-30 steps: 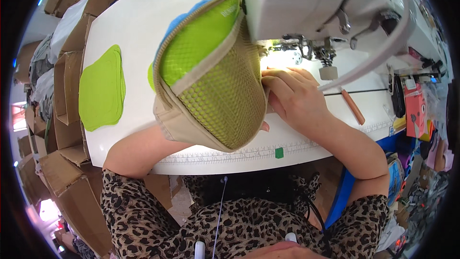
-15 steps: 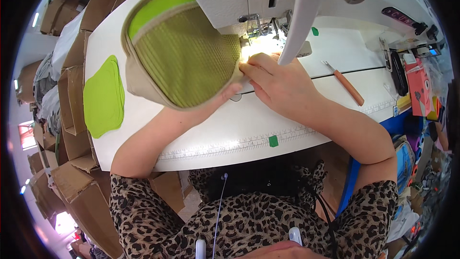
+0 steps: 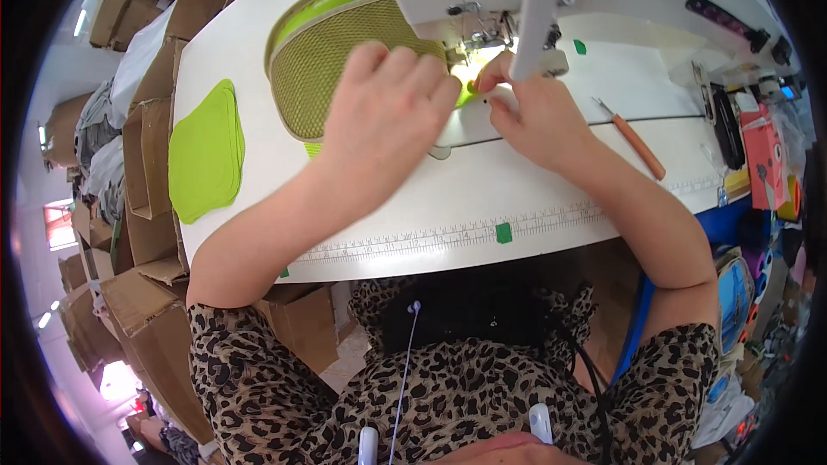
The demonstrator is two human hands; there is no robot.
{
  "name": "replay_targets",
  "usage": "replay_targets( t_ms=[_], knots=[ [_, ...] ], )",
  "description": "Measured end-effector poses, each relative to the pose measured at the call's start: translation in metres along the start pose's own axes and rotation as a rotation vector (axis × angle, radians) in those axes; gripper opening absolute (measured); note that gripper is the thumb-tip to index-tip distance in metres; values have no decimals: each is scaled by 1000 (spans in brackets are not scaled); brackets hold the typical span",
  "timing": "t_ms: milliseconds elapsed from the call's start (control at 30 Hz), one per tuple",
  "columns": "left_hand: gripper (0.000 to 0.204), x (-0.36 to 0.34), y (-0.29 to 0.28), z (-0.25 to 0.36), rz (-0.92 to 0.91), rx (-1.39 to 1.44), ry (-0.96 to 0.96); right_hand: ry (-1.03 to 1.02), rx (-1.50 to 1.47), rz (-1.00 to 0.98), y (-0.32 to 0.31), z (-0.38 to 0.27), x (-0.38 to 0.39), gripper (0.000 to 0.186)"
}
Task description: Using an industrial sewing machine to assemble and finish a green mesh pouch.
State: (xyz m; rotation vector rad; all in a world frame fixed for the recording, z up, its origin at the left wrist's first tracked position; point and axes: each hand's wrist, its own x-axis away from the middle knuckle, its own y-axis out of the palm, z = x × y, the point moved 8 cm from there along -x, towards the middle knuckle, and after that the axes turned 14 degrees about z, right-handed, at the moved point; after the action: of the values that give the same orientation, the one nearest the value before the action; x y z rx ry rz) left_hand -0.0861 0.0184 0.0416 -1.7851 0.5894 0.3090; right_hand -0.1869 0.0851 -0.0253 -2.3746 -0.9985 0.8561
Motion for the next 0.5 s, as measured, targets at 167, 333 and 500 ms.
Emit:
replay_targets(
  t_ms=[167, 333, 500],
  knots=[
    [6, -8, 0, -10, -11, -41, -1, 52, -63, -55, -3, 2, -5, 18],
    [8, -9, 11, -7, 37, -144, -36, -224, 31, -53, 0, -24, 1, 17],
    [9, -2, 19, -3, 131, -97, -47, -583, 254, 5, 21, -46, 30, 17]
  ],
)
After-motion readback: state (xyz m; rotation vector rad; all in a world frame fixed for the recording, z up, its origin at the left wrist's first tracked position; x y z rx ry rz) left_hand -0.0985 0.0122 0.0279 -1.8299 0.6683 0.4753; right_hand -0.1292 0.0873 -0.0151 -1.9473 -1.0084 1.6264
